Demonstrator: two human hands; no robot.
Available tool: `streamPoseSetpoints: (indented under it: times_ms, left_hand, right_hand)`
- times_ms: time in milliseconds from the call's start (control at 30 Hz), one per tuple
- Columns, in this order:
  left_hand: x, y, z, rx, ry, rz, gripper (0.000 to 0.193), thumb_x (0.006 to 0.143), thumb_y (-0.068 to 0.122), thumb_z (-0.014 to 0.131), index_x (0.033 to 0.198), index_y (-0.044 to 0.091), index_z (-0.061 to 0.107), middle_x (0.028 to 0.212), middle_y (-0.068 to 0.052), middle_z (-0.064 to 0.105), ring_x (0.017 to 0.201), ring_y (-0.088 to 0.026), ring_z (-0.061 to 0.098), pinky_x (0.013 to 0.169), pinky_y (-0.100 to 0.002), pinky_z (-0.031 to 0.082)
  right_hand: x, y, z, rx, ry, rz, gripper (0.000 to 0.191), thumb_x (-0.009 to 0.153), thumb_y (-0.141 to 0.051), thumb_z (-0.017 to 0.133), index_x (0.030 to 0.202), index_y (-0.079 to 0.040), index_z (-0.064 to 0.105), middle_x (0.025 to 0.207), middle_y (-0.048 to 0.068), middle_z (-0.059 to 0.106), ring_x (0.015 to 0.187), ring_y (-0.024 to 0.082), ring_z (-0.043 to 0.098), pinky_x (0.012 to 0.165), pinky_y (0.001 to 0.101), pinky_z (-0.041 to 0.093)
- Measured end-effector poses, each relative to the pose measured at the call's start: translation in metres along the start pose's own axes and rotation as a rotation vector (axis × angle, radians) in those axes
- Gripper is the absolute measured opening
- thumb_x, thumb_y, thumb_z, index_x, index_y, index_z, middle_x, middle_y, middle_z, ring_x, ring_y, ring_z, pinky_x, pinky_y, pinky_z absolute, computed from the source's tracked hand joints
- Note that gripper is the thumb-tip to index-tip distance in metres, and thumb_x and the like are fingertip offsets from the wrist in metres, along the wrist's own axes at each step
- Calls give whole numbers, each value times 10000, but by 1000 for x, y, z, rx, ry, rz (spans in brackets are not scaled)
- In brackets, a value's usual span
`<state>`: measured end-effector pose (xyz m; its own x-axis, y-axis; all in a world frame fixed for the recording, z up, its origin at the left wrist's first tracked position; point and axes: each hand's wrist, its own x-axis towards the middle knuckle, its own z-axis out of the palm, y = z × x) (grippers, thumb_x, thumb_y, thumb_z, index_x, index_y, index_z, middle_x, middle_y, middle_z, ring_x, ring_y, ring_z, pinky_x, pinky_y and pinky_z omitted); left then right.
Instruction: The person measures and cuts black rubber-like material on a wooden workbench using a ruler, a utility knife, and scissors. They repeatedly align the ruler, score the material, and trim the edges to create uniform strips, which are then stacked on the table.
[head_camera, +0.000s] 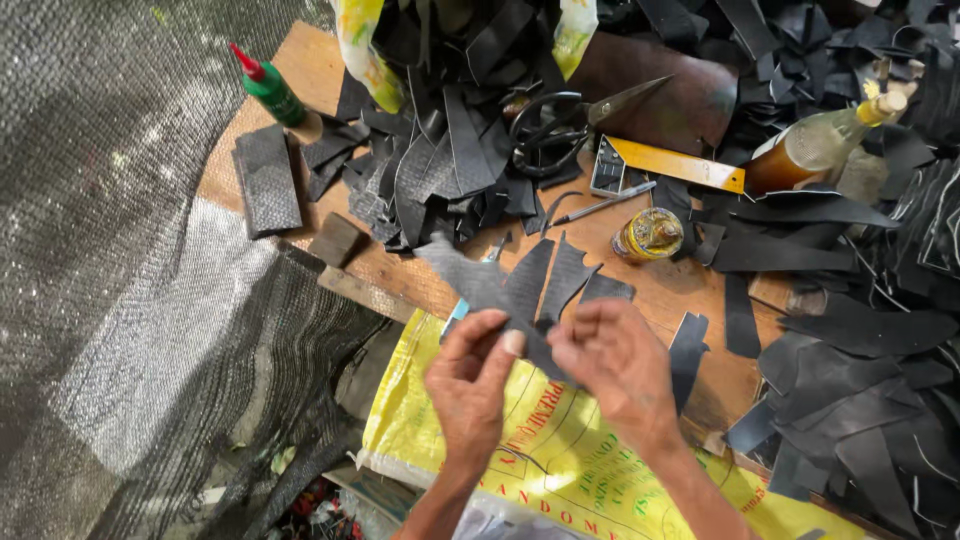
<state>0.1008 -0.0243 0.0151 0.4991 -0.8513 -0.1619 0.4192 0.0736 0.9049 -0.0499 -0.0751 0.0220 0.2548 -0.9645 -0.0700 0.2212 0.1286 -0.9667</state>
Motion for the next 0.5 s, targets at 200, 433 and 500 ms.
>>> streamPoseSetpoints:
  times_ms: [200, 433, 500]
  left_hand:
    - [22, -6, -40, 201, 101, 43, 246, 882, -25, 751, 1122, -48, 701, 929, -47, 710, 807, -90, 656, 695, -217, 541]
    - [34, -16, -52, 315, 90, 41, 243, 853, -14, 771, 1086, -51, 718, 922, -42, 701, 765, -83, 642, 622, -223, 535]
    - [39, -17, -55, 282, 67, 23, 247, 854, -23, 775, 1093, -56, 719, 924, -49, 707, 780, -90, 651, 640, -224, 543]
  right_hand:
    - [171, 44, 15, 95, 189, 48, 330, 911, -135, 726, 1150, 4, 546, 1012, 114, 690, 883, 151, 690, 788, 291, 591]
    - [264, 80, 49, 125, 645, 92, 442, 831, -113, 797, 1111, -60, 459, 935, 33, 561, 765, 129, 609, 633, 285, 582]
    - [271, 80, 54, 70, 717, 216, 481, 806, -119, 821, 1109, -68, 451, 915, 61, 583, 701, 159, 580, 581, 298, 535]
